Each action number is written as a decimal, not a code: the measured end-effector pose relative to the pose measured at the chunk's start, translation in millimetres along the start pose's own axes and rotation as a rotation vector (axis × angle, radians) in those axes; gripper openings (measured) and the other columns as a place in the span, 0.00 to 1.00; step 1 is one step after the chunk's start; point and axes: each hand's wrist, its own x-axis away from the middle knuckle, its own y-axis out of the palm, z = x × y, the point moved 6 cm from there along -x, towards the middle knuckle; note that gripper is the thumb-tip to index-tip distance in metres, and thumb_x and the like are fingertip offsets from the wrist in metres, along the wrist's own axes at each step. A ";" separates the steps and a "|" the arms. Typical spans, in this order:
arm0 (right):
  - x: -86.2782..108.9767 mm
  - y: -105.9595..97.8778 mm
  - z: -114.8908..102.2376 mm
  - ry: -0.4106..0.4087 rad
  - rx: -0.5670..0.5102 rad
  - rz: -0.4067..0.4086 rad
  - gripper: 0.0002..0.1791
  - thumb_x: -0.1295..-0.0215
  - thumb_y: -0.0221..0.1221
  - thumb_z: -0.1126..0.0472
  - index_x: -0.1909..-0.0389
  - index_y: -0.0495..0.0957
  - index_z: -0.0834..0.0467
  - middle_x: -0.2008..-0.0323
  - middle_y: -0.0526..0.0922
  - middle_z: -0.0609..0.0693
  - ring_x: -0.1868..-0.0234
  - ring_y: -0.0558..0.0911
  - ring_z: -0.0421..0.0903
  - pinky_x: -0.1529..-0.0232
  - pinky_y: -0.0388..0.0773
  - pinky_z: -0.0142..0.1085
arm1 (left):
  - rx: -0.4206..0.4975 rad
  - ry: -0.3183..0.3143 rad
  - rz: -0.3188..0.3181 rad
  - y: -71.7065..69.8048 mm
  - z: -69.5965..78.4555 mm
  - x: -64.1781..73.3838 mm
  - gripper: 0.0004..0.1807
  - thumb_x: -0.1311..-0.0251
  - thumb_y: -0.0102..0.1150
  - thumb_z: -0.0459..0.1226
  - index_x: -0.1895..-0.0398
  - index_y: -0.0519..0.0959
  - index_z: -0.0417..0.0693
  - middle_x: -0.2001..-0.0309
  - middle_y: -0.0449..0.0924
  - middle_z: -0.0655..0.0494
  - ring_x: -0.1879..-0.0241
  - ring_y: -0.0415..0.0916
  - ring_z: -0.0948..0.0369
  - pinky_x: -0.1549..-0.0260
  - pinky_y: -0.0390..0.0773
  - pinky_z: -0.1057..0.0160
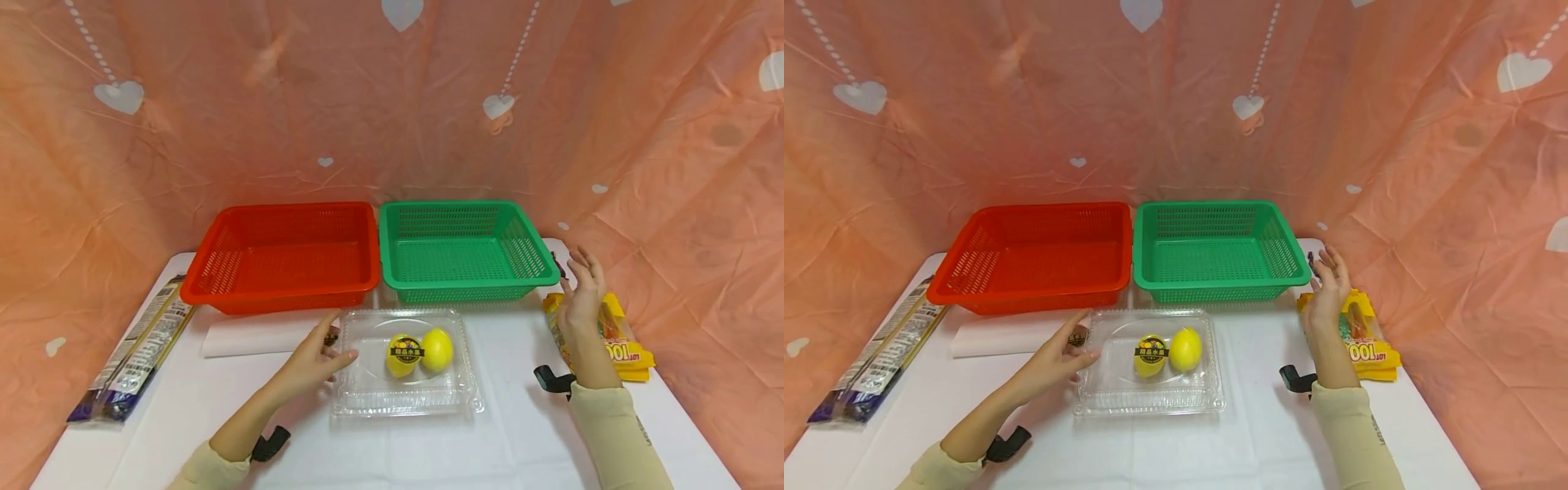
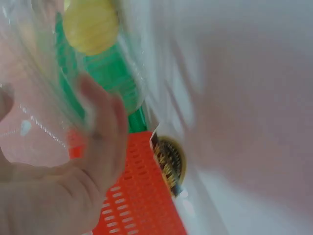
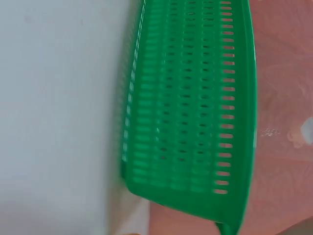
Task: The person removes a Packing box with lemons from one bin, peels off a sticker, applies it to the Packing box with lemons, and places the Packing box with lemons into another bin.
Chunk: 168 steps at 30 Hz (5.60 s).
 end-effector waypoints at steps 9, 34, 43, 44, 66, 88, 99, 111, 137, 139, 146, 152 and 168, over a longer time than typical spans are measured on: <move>7.4 -17.2 29.4 0.324 -0.064 0.191 0.18 0.27 0.53 0.69 0.43 0.69 0.48 0.50 0.64 0.48 0.60 0.69 0.43 0.60 0.79 0.31 | 0.154 -0.060 -0.075 9.3 -4.5 12.5 0.54 0.41 0.70 0.38 0.19 0.43 0.54 0.33 0.59 0.30 0.80 0.73 0.57 0.78 0.84 0.59; 12.2 -4.2 50.8 0.168 -0.038 0.153 0.35 0.40 0.54 0.84 0.36 0.57 0.57 0.68 0.67 0.55 0.77 0.80 0.44 0.69 0.84 0.31 | 0.284 -0.036 -0.087 16.1 -6.6 18.7 0.54 0.41 0.68 0.33 0.19 0.43 0.58 0.41 0.54 0.34 0.81 0.75 0.57 0.78 0.84 0.58; 14.6 -3.3 52.4 0.114 -0.021 0.166 0.36 0.40 0.55 0.84 0.34 0.56 0.61 0.71 0.61 0.52 0.78 0.79 0.43 0.71 0.84 0.30 | 0.322 -0.009 -0.079 18.8 -4.2 17.2 0.55 0.42 0.68 0.30 0.19 0.41 0.57 0.41 0.53 0.35 0.80 0.75 0.60 0.79 0.83 0.62; 14.7 -3.2 52.8 0.115 -0.023 0.167 0.36 0.40 0.55 0.84 0.34 0.56 0.61 0.70 0.61 0.52 0.78 0.79 0.43 0.71 0.84 0.30 | 0.322 -0.010 -0.074 18.8 -3.9 17.2 0.55 0.42 0.68 0.30 0.19 0.41 0.58 0.41 0.53 0.35 0.80 0.75 0.60 0.79 0.83 0.62; 14.4 -6.3 49.2 0.112 -0.009 0.169 0.36 0.38 0.54 0.84 0.32 0.55 0.61 0.67 0.59 0.53 0.78 0.80 0.41 0.69 0.84 0.29 | 0.328 0.046 -0.073 13.2 27.4 22.4 0.54 0.44 0.64 0.25 0.20 0.46 0.60 0.43 0.53 0.37 0.81 0.75 0.59 0.79 0.84 0.60; 7.2 -16.7 46.6 0.071 0.066 0.212 0.34 0.41 0.53 0.86 0.37 0.59 0.61 0.70 0.66 0.52 0.81 0.76 0.38 0.75 0.80 0.25 | 0.288 0.157 -0.143 -8.8 142.1 -131.7 0.49 0.38 0.61 0.30 0.20 0.45 0.57 0.42 0.58 0.41 0.78 0.75 0.58 0.73 0.83 0.63; 8.3 -7.6 55.7 0.085 -0.013 0.185 0.36 0.40 0.53 0.86 0.33 0.57 0.62 0.68 0.61 0.53 0.81 0.78 0.39 0.71 0.83 0.28 | 0.345 0.155 -0.215 -12.8 154.5 -220.3 0.44 0.33 0.58 0.31 0.21 0.46 0.64 0.44 0.57 0.47 0.80 0.73 0.56 0.77 0.83 0.60; 16.2 -3.2 60.1 0.088 0.000 0.165 0.37 0.38 0.53 0.85 0.30 0.54 0.63 0.68 0.59 0.52 0.79 0.78 0.40 0.69 0.83 0.28 | 0.487 0.058 -0.193 9.0 139.7 -260.5 0.42 0.30 0.54 0.30 0.22 0.47 0.67 0.50 0.68 0.44 0.81 0.73 0.58 0.79 0.81 0.64; 25.0 6.1 62.7 0.108 0.020 0.138 0.38 0.38 0.54 0.84 0.30 0.53 0.62 0.65 0.60 0.54 0.78 0.79 0.41 0.68 0.83 0.28 | 0.376 -0.176 -0.312 26.5 87.3 -262.3 0.48 0.28 0.51 0.31 0.23 0.28 0.67 0.35 0.69 0.32 0.76 0.83 0.54 0.64 0.86 0.55; 24.6 6.7 63.0 0.103 0.018 0.141 0.37 0.38 0.54 0.84 0.31 0.54 0.62 0.65 0.61 0.54 0.79 0.80 0.41 0.68 0.84 0.29 | 0.380 -0.184 -0.318 27.0 85.7 -261.5 0.47 0.27 0.49 0.31 0.23 0.27 0.67 0.35 0.68 0.32 0.76 0.83 0.54 0.69 0.86 0.58; 24.9 8.4 64.6 0.098 0.025 0.140 0.37 0.38 0.54 0.84 0.31 0.54 0.63 0.67 0.60 0.53 0.79 0.79 0.40 0.69 0.83 0.28 | 0.367 -0.236 -0.327 28.9 82.0 -256.8 0.48 0.28 0.50 0.30 0.25 0.26 0.66 0.33 0.65 0.30 0.72 0.84 0.51 0.70 0.86 0.59; 25.2 8.1 65.5 0.103 0.043 0.136 0.37 0.38 0.54 0.84 0.31 0.54 0.63 0.67 0.61 0.53 0.79 0.79 0.40 0.68 0.83 0.28 | 0.320 -0.271 -0.333 29.9 79.5 -253.2 0.53 0.33 0.56 0.28 0.24 0.27 0.65 0.24 0.39 0.33 0.52 0.79 0.35 0.64 0.86 0.54; 24.6 7.7 64.8 0.096 0.041 0.131 0.37 0.38 0.54 0.83 0.30 0.53 0.63 0.66 0.64 0.54 0.79 0.80 0.40 0.68 0.83 0.28 | 0.171 -0.398 -0.373 32.2 78.4 -248.1 0.54 0.33 0.59 0.32 0.23 0.26 0.62 0.23 0.17 0.45 0.47 0.78 0.39 0.53 0.83 0.52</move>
